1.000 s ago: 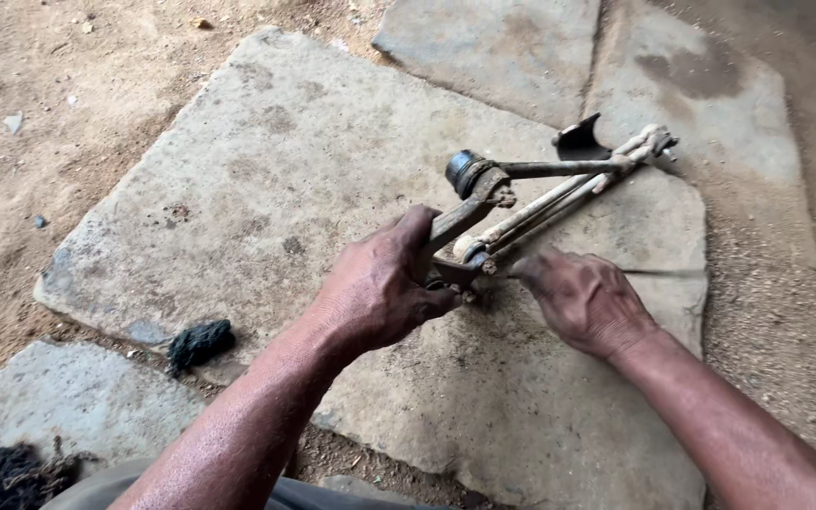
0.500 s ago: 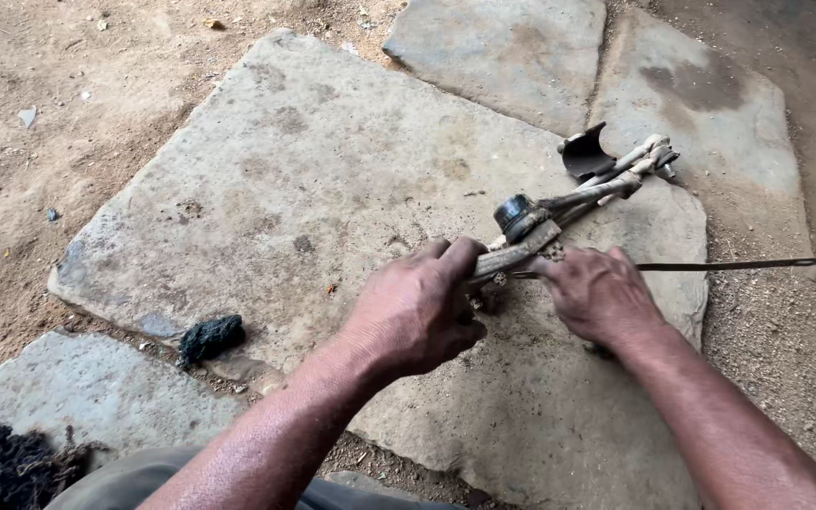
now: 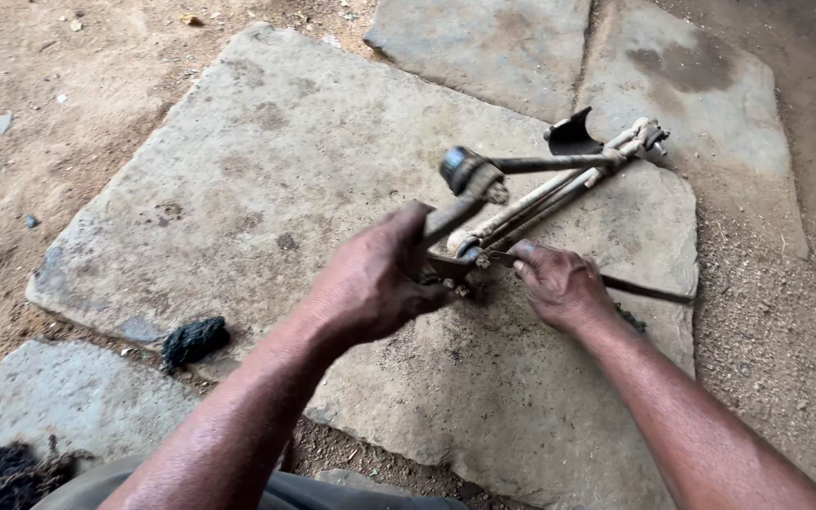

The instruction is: The person sits on the ground cleaning a metal hand plow. They scrub the frame and joints with a green fibrous pad, scrape surfaces with a flat metal file, and turn the implement over to reach different sides and arms.

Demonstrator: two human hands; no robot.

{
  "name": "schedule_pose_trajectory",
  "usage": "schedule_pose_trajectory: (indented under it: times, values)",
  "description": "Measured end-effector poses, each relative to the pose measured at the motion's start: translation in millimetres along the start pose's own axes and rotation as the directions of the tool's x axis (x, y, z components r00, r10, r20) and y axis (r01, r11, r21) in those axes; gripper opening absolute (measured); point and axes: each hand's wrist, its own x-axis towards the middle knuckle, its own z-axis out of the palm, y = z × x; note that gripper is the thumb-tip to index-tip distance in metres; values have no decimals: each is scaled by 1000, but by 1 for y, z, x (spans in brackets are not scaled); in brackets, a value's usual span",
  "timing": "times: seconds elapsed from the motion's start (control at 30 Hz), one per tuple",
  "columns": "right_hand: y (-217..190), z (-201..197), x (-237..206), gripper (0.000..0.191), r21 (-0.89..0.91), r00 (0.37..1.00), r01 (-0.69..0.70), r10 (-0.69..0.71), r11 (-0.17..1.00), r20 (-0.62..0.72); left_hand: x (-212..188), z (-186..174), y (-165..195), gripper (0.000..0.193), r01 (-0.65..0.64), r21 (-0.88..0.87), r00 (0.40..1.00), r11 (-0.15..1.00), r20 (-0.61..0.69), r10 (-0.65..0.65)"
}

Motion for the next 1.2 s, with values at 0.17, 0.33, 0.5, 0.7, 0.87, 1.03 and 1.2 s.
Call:
schedule_pose_trajectory:
  times: [0.17, 0.33, 0.5, 0.7, 0.87, 1.03, 1.2]
  values:
    - [-4, 5, 2, 27, 136, 974, -201, 182, 970, 137, 4, -4, -1, 53, -3, 9, 1000, 1000, -23, 4]
    - [-8, 6, 4, 28, 206, 992, -112, 99, 972, 72, 2, -3, -1, 53, -6, 51, 1000, 999, -7, 6]
    - [-19, -10, 10, 24, -128, 968, 221, -234, 967, -95, 0, 1, -1, 52, -23, 74, 1000, 997, 6, 23]
    - [-15, -23, 9, 25, -232, 994, 106, -108, 967, 3, -2, 3, -2, 51, -68, 73, 998, 995, -10, 69]
    - [0, -4, 9, 29, -125, 1000, 9, -9, 992, -3, 0, 3, -4, 59, -108, 14, 993, 994, -49, 108]
    - [-7, -2, 16, 25, 287, 996, -48, 26, 957, 80, -1, 3, -2, 55, -45, 47, 998, 998, -29, 47]
    - [-31, -20, 13, 19, -150, 995, 25, -11, 988, 95, -1, 2, 0, 56, -57, 75, 998, 996, 3, 57]
